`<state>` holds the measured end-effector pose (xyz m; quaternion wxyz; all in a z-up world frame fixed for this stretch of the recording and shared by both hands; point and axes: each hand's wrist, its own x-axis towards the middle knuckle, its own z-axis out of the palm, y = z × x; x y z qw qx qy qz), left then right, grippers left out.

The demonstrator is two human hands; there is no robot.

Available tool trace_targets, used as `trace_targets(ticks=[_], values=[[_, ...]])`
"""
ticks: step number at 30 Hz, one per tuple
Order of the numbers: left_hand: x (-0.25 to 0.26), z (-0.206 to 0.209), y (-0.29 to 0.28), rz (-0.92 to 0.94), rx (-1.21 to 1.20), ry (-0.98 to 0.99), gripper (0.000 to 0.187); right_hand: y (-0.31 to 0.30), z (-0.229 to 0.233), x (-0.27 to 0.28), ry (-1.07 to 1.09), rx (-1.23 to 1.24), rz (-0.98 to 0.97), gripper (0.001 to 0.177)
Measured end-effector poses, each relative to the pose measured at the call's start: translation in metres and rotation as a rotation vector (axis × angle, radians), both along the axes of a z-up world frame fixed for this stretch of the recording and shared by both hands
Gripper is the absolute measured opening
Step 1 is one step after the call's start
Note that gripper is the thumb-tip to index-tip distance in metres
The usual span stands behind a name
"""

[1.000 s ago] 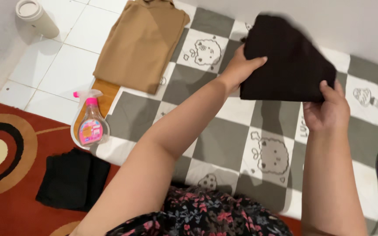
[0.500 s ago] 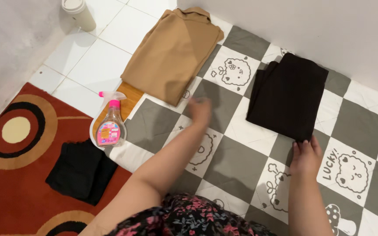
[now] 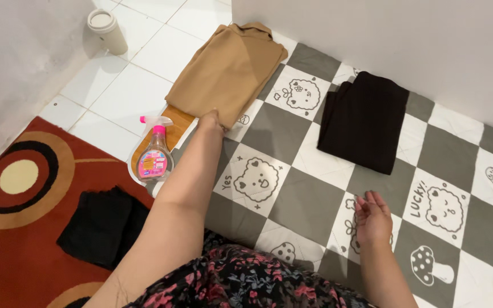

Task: The person irons a pair of black trousers, folds them, and then folds a tan uniform shirt.

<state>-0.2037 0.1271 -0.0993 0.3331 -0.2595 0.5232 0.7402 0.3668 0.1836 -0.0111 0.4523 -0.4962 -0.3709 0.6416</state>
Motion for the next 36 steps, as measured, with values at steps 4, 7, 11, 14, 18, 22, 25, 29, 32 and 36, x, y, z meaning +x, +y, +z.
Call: trace_targets(ticks=[4, 7, 11, 14, 18, 22, 25, 29, 32, 36], values=[[0.040, -0.005, 0.003, -0.065, 0.104, -0.009, 0.035, -0.022, 0.012, 0.001, -0.047, -0.040, 0.039, 0.044], [0.130, -0.018, 0.008, -0.168, 0.414, -0.035, 0.024, -0.039, 0.019, -0.009, -0.057, -0.143, 0.075, 0.041], [0.294, -0.033, -0.009, -0.445, 0.604, -0.201, 0.021, -0.074, 0.027, -0.038, 0.006, -0.279, 0.318, 0.042], [0.388, -0.037, -0.026, -0.589, 0.282, -0.359, 0.020, -0.093, 0.023, -0.057, 0.081, -0.363, 0.426, 0.046], [0.440, -0.036, -0.075, -0.845, 0.287, -0.277, 0.024, -0.094, -0.010, -0.069, 0.031, -0.246, 0.425, 0.023], [0.399, -0.011, -0.102, -1.414, 0.220, -0.048, 0.032, -0.068, -0.021, -0.049, 0.021, -0.253, 0.259, 0.018], [0.336, 0.001, -0.105, -1.593, 0.124, 0.498, 0.048, -0.062, 0.006, -0.028, -0.022, -0.299, 0.166, 0.024], [0.238, 0.025, -0.102, -1.076, -0.119, 0.734, 0.041, -0.065, 0.045, -0.044, -0.364, -0.155, 0.243, 0.019], [0.171, 0.059, -0.111, -0.734, -0.590, 0.834, 0.071, -0.062, 0.052, -0.075, -0.794, 0.223, 0.278, 0.023], [0.135, 0.093, -0.103, -0.663, -0.722, 0.746, 0.090, -0.029, 0.052, -0.132, -0.991, 0.612, 0.464, 0.033]])
